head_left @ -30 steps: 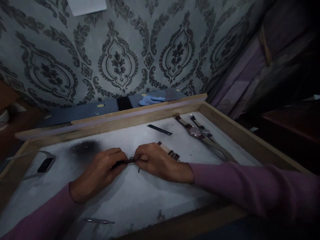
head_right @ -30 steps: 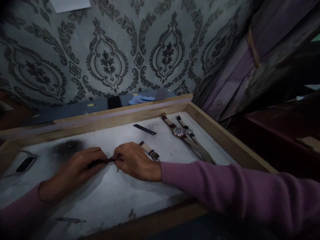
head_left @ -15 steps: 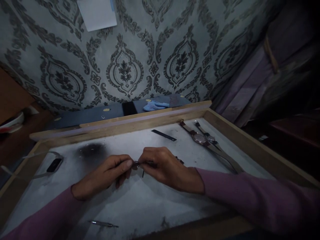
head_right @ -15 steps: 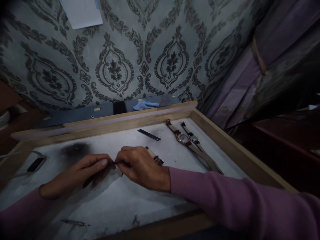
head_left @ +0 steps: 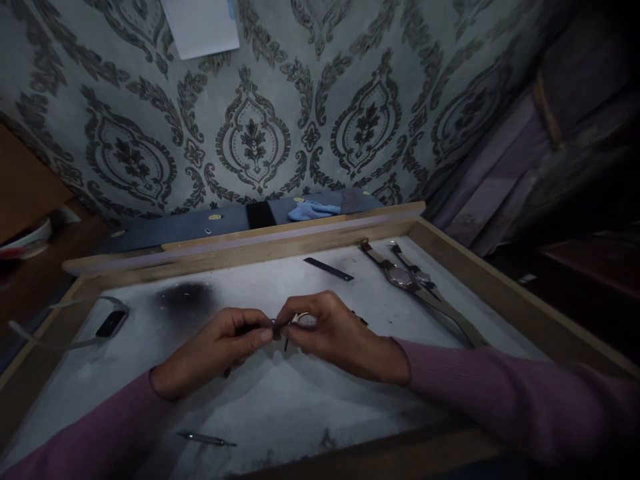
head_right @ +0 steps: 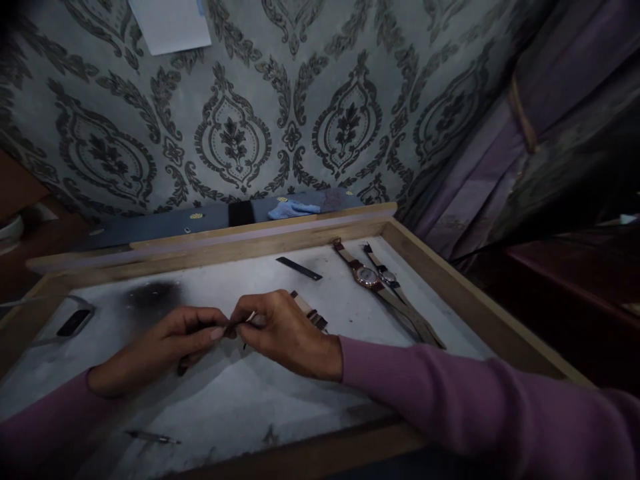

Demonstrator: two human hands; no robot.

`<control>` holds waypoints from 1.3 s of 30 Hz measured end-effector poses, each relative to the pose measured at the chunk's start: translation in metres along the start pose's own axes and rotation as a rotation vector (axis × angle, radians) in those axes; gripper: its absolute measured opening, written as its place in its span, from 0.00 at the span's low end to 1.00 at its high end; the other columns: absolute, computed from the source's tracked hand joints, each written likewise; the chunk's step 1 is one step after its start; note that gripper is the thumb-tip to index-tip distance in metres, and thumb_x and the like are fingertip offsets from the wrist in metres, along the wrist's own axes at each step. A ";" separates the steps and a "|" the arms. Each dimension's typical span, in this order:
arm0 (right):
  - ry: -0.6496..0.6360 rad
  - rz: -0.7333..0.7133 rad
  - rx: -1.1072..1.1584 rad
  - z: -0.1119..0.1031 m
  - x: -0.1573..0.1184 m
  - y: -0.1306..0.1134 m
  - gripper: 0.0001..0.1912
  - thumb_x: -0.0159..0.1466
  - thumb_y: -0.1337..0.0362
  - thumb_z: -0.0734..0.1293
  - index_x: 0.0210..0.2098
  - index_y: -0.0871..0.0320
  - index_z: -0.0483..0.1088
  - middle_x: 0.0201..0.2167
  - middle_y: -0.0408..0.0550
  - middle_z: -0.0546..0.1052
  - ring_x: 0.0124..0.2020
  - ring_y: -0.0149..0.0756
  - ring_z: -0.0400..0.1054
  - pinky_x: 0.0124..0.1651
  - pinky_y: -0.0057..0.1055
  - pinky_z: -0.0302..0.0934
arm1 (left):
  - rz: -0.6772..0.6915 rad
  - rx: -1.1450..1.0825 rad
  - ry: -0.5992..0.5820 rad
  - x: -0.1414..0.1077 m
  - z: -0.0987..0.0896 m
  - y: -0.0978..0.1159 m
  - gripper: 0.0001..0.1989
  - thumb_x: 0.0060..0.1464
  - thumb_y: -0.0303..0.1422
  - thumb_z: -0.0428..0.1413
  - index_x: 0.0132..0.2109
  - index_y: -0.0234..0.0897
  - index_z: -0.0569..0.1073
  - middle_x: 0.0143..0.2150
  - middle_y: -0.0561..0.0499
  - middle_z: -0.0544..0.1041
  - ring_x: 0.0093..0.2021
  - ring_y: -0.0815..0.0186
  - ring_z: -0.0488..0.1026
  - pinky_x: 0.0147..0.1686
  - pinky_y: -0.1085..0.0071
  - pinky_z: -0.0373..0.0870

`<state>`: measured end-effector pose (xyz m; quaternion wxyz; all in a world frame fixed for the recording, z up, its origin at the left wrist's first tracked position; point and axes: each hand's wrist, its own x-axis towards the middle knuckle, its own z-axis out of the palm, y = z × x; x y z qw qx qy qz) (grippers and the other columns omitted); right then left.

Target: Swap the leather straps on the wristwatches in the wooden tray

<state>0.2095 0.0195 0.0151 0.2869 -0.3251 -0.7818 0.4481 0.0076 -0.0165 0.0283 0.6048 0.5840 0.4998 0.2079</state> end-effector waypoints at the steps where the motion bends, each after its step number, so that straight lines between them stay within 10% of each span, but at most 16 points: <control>1: 0.001 -0.002 0.004 0.000 0.000 -0.001 0.08 0.56 0.75 0.64 0.30 0.62 0.75 0.19 0.39 0.71 0.20 0.24 0.61 0.24 0.20 0.56 | -0.008 -0.036 -0.001 0.000 0.001 -0.001 0.17 0.55 0.46 0.55 0.37 0.34 0.72 0.19 0.61 0.56 0.19 0.74 0.51 0.18 0.77 0.50; 22: 0.021 -0.289 -0.214 0.002 -0.005 -0.002 0.15 0.58 0.77 0.63 0.42 0.60 0.74 0.33 0.45 0.81 0.27 0.28 0.73 0.31 0.23 0.63 | -0.177 -0.429 0.061 0.000 0.014 0.004 0.17 0.43 0.41 0.65 0.33 0.33 0.71 0.17 0.65 0.50 0.17 0.77 0.38 0.17 0.73 0.33; 32: -0.067 0.231 0.288 -0.008 -0.001 0.000 0.13 0.61 0.58 0.67 0.37 0.63 0.69 0.26 0.43 0.72 0.18 0.23 0.64 0.21 0.22 0.56 | -0.167 -0.430 0.111 -0.001 0.016 0.005 0.19 0.41 0.43 0.66 0.29 0.34 0.68 0.17 0.65 0.50 0.17 0.78 0.38 0.17 0.73 0.32; 39: -0.160 0.383 0.697 -0.006 -0.007 0.000 0.14 0.57 0.76 0.65 0.42 0.60 0.63 0.31 0.44 0.75 0.33 0.29 0.71 0.35 0.26 0.64 | -0.124 -0.403 0.117 -0.004 0.016 0.004 0.16 0.45 0.41 0.64 0.32 0.32 0.70 0.18 0.64 0.51 0.17 0.78 0.39 0.17 0.73 0.33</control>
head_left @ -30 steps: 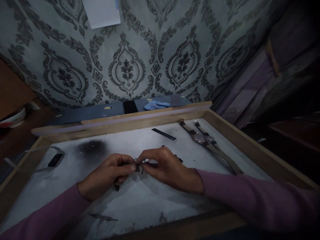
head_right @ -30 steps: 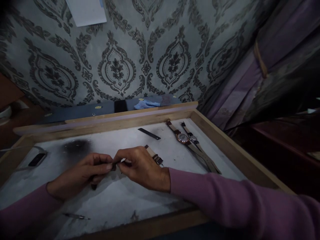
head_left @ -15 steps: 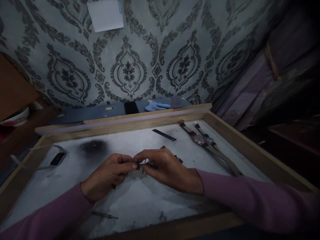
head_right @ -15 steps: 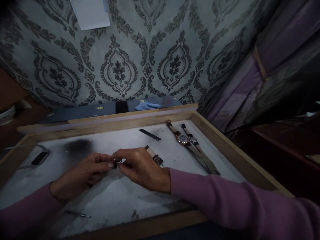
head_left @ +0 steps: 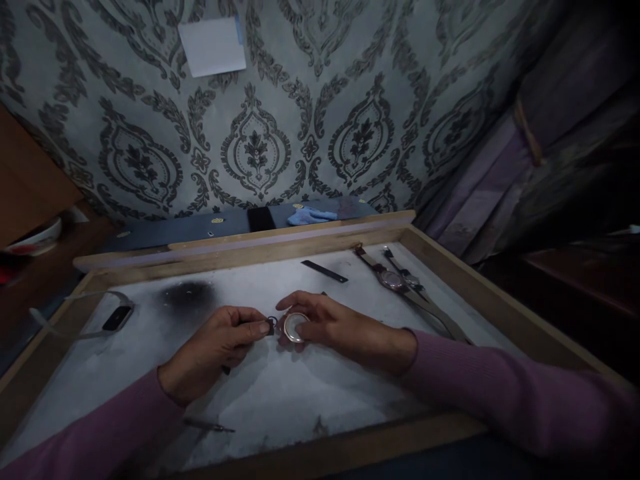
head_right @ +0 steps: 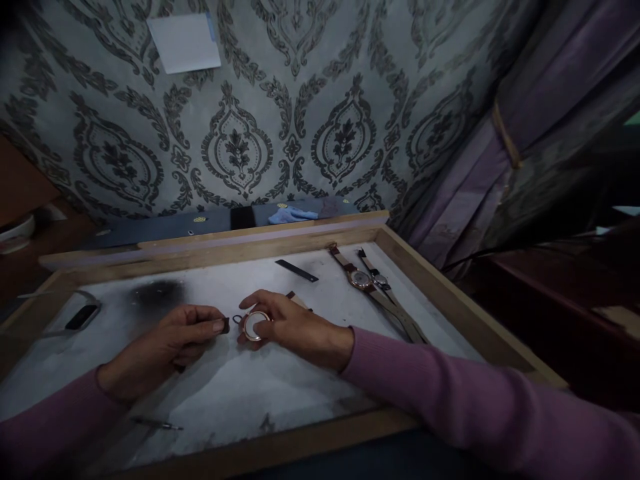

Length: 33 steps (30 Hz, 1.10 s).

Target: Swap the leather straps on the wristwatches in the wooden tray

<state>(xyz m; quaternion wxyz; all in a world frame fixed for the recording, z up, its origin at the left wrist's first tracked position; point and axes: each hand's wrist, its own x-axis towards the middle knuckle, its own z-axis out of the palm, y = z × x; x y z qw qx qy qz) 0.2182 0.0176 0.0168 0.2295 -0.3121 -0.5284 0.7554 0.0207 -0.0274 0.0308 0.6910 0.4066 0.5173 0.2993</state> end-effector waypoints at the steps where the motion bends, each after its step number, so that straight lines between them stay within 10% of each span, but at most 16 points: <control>1: -0.016 0.005 0.013 0.001 -0.002 -0.001 0.15 0.57 0.76 0.65 0.42 0.60 0.62 0.32 0.44 0.76 0.35 0.29 0.71 0.38 0.27 0.64 | 0.003 -0.002 -0.002 0.000 0.000 0.000 0.16 0.46 0.41 0.63 0.32 0.32 0.70 0.18 0.64 0.51 0.17 0.78 0.39 0.17 0.73 0.34; 11: -0.030 0.050 -0.053 0.002 -0.008 -0.007 0.09 0.56 0.68 0.72 0.33 0.63 0.68 0.29 0.45 0.77 0.34 0.29 0.73 0.43 0.28 0.64 | 0.079 0.069 0.011 -0.002 0.003 -0.002 0.13 0.50 0.40 0.60 0.32 0.32 0.71 0.18 0.61 0.58 0.18 0.76 0.47 0.18 0.74 0.39; 18: -0.114 0.084 -0.080 0.003 -0.010 -0.011 0.15 0.56 0.58 0.72 0.34 0.63 0.67 0.28 0.45 0.75 0.24 0.28 0.72 0.26 0.23 0.66 | 0.060 0.051 -0.001 -0.001 0.002 -0.003 0.15 0.48 0.41 0.62 0.31 0.33 0.70 0.22 0.57 0.64 0.20 0.75 0.54 0.18 0.76 0.43; 33: -0.110 0.038 -0.251 0.004 -0.010 -0.008 0.13 0.64 0.65 0.64 0.46 0.62 0.61 0.30 0.44 0.74 0.16 0.22 0.66 0.16 0.17 0.56 | 0.062 0.051 -0.051 0.000 0.003 -0.005 0.13 0.48 0.40 0.61 0.30 0.34 0.69 0.23 0.57 0.65 0.21 0.76 0.55 0.18 0.78 0.46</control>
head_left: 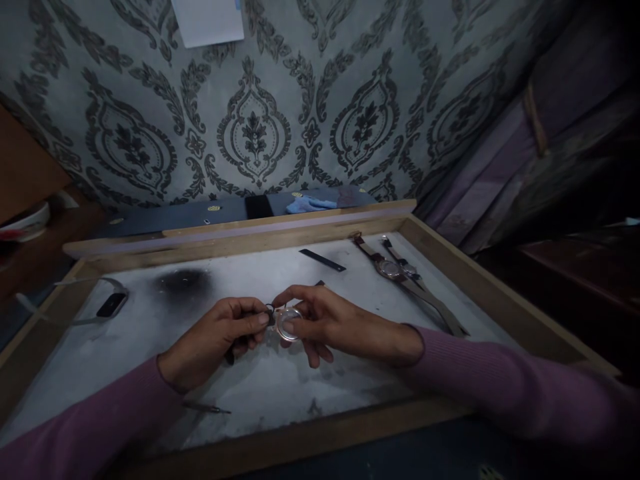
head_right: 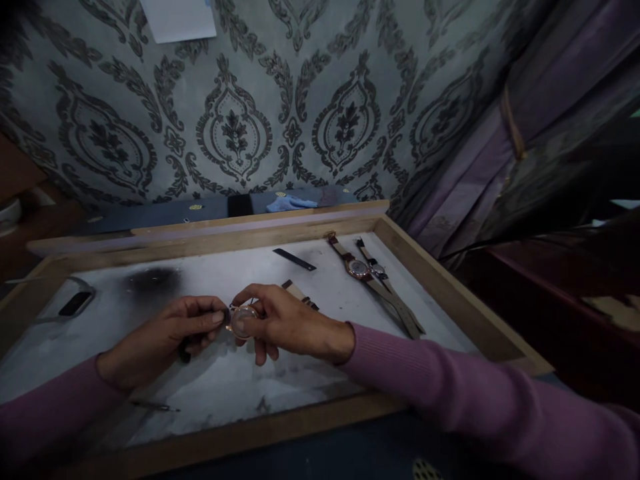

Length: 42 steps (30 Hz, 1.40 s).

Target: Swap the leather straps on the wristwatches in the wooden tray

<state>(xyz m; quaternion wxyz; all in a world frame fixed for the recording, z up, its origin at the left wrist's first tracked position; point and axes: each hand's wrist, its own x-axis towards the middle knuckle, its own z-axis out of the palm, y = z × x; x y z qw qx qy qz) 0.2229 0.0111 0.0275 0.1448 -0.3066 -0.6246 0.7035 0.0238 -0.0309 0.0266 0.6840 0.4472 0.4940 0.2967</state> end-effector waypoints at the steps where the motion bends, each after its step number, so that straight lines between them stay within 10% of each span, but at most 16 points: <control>1: -0.001 -0.002 -0.001 0.000 0.000 0.000 0.13 0.64 0.65 0.64 0.47 0.62 0.61 0.30 0.44 0.74 0.16 0.22 0.66 0.16 0.17 0.56 | 0.004 0.010 -0.003 0.000 0.000 0.000 0.13 0.49 0.40 0.61 0.30 0.34 0.70 0.23 0.56 0.66 0.21 0.75 0.55 0.18 0.77 0.46; 29: 0.049 -0.092 -0.375 0.004 -0.009 -0.005 0.25 0.64 0.70 0.62 0.60 0.61 0.56 0.23 0.38 0.70 0.17 0.23 0.66 0.19 0.18 0.56 | 0.072 0.172 -0.012 -0.001 0.001 0.003 0.11 0.49 0.39 0.59 0.32 0.34 0.73 0.22 0.58 0.65 0.23 0.73 0.57 0.23 0.75 0.50; 42: 0.007 -0.029 -0.175 0.004 -0.008 -0.006 0.23 0.65 0.67 0.62 0.58 0.60 0.55 0.26 0.38 0.67 0.18 0.22 0.65 0.18 0.17 0.58 | 0.164 0.277 -0.004 -0.002 0.000 0.005 0.10 0.52 0.37 0.57 0.33 0.34 0.76 0.30 0.51 0.74 0.29 0.68 0.63 0.32 0.72 0.60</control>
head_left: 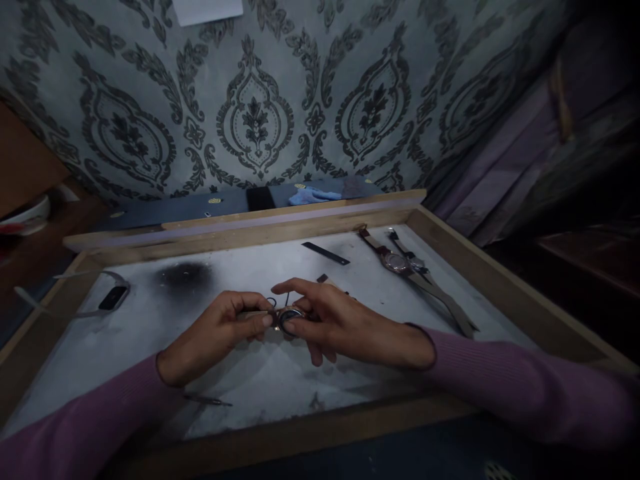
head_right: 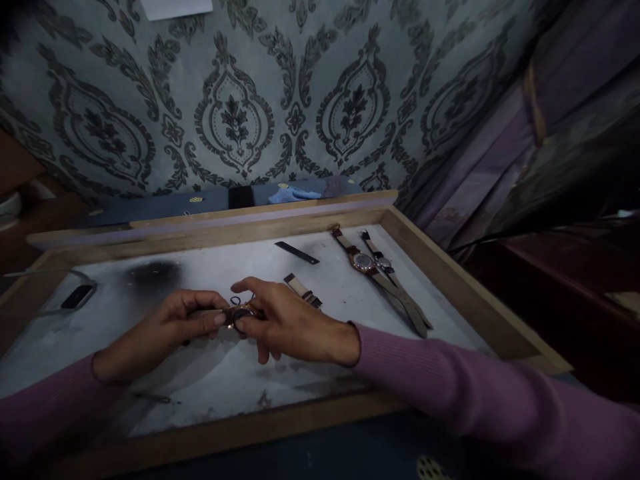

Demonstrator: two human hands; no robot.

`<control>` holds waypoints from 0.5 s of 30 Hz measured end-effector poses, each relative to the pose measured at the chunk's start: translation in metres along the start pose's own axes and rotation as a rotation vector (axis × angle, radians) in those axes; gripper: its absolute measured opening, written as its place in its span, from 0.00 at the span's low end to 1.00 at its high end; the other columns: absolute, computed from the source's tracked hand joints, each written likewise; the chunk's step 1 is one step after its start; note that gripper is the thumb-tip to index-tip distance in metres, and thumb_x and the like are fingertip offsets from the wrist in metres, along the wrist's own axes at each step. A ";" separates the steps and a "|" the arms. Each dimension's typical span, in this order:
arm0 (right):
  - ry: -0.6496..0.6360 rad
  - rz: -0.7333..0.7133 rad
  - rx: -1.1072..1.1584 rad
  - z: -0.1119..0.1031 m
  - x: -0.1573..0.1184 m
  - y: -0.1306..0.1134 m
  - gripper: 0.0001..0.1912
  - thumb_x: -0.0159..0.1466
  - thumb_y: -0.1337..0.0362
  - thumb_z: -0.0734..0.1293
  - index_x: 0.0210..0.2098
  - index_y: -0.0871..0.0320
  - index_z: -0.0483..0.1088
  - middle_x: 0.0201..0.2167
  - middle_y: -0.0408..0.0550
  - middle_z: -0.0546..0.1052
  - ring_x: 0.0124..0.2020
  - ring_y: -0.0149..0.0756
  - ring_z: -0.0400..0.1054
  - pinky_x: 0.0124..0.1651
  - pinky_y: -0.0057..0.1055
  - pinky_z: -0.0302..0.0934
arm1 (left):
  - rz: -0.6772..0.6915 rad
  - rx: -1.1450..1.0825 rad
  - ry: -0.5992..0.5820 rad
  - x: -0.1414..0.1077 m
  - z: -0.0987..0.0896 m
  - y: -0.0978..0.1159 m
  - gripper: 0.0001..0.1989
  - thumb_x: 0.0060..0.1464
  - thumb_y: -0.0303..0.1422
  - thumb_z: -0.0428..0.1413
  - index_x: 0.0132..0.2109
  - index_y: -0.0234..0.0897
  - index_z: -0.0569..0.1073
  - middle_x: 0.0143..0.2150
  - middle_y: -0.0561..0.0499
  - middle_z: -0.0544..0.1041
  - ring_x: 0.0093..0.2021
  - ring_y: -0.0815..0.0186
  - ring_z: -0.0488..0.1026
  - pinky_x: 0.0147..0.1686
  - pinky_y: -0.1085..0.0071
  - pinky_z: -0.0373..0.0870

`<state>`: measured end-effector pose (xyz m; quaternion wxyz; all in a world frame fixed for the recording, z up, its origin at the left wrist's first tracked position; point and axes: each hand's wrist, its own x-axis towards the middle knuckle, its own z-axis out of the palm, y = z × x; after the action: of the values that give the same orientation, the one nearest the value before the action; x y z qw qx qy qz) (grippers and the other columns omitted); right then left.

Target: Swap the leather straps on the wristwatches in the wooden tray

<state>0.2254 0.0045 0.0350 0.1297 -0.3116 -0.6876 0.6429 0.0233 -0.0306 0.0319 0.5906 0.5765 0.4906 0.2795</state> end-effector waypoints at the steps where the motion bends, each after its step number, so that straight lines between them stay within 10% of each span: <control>1: -0.002 0.000 0.029 0.000 0.000 0.000 0.22 0.65 0.67 0.62 0.58 0.59 0.55 0.26 0.38 0.67 0.18 0.22 0.65 0.17 0.17 0.58 | -0.002 0.004 -0.004 0.000 0.000 0.000 0.10 0.52 0.37 0.57 0.33 0.34 0.76 0.30 0.51 0.74 0.29 0.68 0.64 0.32 0.72 0.60; 15: 0.036 -0.034 0.165 0.004 0.004 0.002 0.08 0.66 0.62 0.62 0.42 0.58 0.62 0.24 0.37 0.68 0.15 0.20 0.63 0.16 0.16 0.54 | 0.077 0.097 0.038 0.001 -0.003 -0.003 0.13 0.53 0.40 0.57 0.33 0.34 0.78 0.29 0.50 0.76 0.28 0.67 0.66 0.30 0.72 0.61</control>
<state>0.2204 0.0041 0.0319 0.1784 -0.2995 -0.6349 0.6894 0.0203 -0.0288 0.0293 0.5412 0.6176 0.4923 0.2888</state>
